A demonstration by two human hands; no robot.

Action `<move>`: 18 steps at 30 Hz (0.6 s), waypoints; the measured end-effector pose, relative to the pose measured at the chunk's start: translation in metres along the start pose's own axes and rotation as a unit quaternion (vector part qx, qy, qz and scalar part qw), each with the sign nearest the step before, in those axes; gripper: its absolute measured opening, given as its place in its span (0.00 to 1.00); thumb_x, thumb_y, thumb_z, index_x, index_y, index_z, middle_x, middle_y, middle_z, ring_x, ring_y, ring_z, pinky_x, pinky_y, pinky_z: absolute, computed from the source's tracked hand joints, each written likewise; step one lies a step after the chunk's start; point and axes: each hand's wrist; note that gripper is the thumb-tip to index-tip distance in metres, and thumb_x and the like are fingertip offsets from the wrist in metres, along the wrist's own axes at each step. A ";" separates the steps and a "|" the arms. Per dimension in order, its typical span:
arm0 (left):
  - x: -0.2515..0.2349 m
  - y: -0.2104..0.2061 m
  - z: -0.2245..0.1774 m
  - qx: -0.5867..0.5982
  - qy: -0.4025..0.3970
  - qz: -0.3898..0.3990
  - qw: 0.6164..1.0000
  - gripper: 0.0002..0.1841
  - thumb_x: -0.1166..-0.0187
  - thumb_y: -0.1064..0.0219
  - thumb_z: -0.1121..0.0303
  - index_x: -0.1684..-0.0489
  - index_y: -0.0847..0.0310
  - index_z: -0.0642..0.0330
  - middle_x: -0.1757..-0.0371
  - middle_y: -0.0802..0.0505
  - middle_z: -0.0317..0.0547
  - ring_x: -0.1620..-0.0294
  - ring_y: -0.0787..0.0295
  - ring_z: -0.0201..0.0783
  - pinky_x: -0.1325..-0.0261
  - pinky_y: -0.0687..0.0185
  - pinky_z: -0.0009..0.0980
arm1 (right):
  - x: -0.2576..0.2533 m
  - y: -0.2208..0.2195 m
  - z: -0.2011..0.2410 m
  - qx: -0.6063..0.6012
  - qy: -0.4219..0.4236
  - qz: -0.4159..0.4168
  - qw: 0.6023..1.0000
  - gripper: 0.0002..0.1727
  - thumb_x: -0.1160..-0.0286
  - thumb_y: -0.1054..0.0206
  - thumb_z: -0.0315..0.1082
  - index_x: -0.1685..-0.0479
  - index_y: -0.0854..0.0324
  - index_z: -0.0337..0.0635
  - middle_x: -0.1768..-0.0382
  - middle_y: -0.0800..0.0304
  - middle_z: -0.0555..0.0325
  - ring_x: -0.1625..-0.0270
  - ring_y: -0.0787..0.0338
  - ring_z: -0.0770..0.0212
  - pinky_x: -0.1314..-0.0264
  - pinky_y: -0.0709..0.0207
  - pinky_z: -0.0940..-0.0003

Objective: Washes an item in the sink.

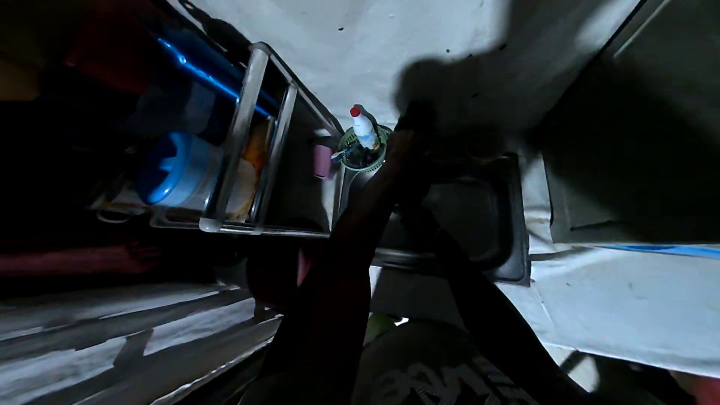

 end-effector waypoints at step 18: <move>-0.006 0.002 0.000 -0.017 0.005 0.027 0.999 0.14 0.13 0.38 0.61 0.49 0.11 0.62 0.47 0.08 0.62 0.43 0.10 0.64 0.48 0.17 0.63 | -0.013 0.009 0.002 0.069 -0.013 0.046 0.996 0.18 0.11 0.40 0.49 0.44 0.21 0.42 0.74 0.24 0.64 0.80 0.26 0.71 0.78 0.27 0.75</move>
Point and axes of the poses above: each hand's wrist, its own x-axis away from the middle knuckle, its own y-axis out of the back of the hand, z = x × y
